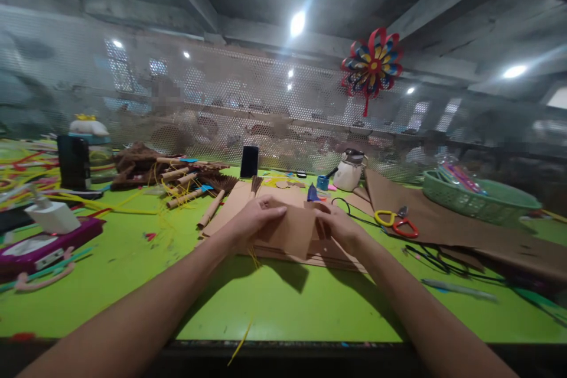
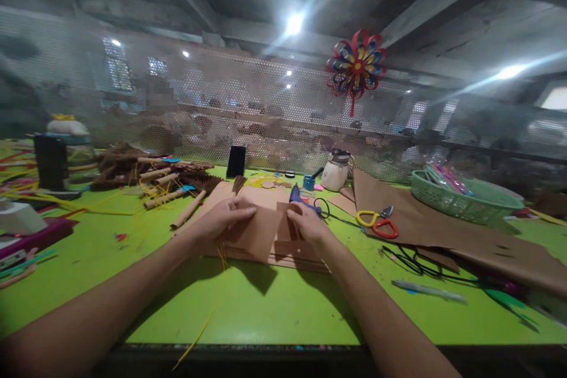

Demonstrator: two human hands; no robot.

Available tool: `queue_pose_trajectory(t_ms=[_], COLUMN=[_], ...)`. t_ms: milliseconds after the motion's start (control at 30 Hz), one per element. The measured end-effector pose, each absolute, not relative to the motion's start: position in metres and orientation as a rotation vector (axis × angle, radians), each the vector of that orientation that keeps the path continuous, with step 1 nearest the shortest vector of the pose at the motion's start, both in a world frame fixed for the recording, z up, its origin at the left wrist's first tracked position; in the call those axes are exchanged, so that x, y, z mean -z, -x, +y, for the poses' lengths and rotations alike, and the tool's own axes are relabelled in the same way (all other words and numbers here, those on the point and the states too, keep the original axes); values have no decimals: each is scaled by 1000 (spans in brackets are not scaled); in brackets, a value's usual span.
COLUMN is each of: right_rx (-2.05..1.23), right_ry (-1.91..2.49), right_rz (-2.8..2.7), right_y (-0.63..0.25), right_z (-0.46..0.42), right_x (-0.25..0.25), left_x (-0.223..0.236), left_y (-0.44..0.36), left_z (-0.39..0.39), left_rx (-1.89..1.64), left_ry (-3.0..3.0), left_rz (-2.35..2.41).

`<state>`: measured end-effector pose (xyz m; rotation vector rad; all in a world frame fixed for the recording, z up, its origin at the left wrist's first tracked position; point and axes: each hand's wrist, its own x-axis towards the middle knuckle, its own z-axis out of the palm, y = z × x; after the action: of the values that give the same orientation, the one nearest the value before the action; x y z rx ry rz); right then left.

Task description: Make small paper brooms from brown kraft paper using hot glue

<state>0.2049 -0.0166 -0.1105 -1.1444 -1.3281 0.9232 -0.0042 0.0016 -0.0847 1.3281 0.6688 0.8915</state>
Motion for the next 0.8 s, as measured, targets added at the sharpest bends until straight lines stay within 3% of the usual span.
queue_pose_trajectory(t_ms=[233, 567, 800], right_rx=[-740, -749, -539], right_ry=[1369, 1385, 1526], right_rz=[-1262, -1323, -1588], right_y=[-216, -208, -199], right_z=[-9, 3, 10], right_x=[118, 143, 142], left_x=[91, 102, 112], left_y=[3, -8, -18], left_z=[-16, -11, 1], left_rx=[-275, -575, -608], left_ry=[-1665, -2143, -2337], left_rz=[398, 551, 725])
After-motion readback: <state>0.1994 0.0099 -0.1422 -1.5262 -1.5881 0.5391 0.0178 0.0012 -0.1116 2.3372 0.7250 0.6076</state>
